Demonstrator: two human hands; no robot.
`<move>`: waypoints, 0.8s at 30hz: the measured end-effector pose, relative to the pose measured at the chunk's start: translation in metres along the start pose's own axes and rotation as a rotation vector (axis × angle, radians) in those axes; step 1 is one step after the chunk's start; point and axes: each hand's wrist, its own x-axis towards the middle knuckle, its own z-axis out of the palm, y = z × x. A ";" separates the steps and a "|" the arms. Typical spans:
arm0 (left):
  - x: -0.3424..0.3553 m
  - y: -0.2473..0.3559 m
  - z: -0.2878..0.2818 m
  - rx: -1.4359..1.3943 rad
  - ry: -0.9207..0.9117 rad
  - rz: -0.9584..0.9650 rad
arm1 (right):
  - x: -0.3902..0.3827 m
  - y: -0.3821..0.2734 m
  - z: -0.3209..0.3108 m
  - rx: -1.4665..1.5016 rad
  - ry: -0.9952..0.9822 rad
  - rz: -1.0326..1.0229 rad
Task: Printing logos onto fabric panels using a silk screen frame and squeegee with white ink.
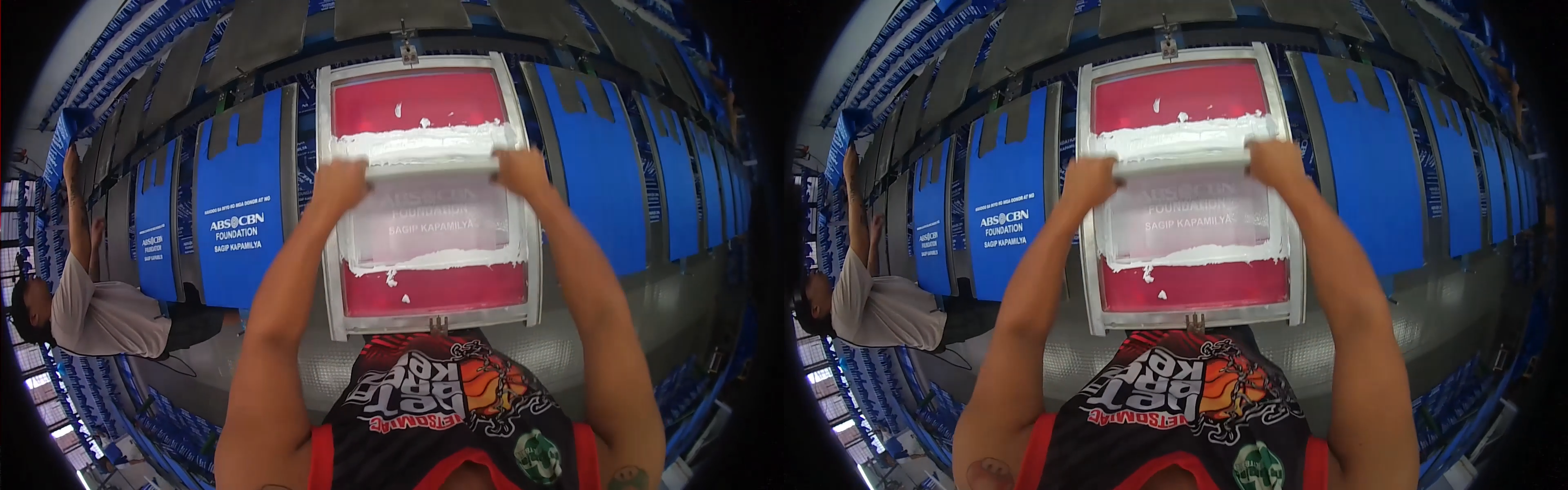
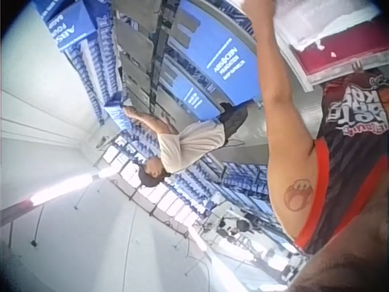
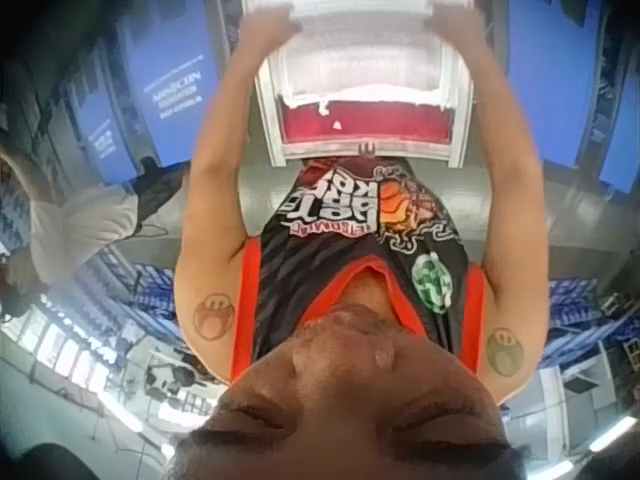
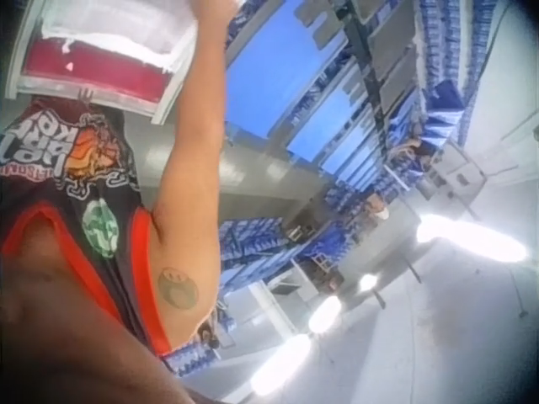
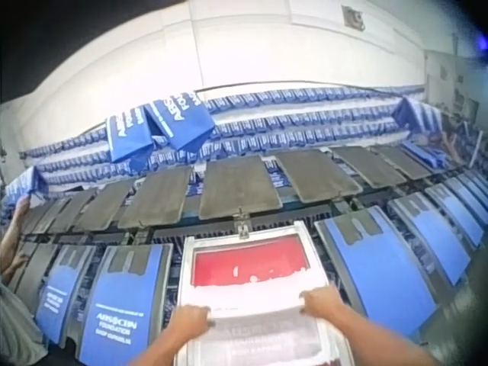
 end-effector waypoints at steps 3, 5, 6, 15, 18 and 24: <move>-0.113 0.026 0.040 0.005 -0.138 -0.049 | -0.121 -0.034 0.017 0.050 -0.022 -0.036; -0.113 0.029 0.052 -0.008 -0.042 -0.039 | -0.117 -0.031 0.027 0.063 0.059 -0.034; -0.108 0.029 0.058 -0.022 0.052 -0.037 | -0.112 -0.029 0.036 0.076 0.136 -0.038; 0.070 -0.024 -0.023 0.041 -0.035 -0.011 | 0.071 -0.005 -0.043 -0.034 0.016 -0.021; 0.099 0.010 -0.033 0.130 -0.216 -0.136 | 0.074 -0.001 -0.049 -0.040 -0.108 -0.006; 0.124 0.049 -0.035 -0.189 -0.125 0.117 | -0.092 -0.056 0.000 0.908 0.045 0.115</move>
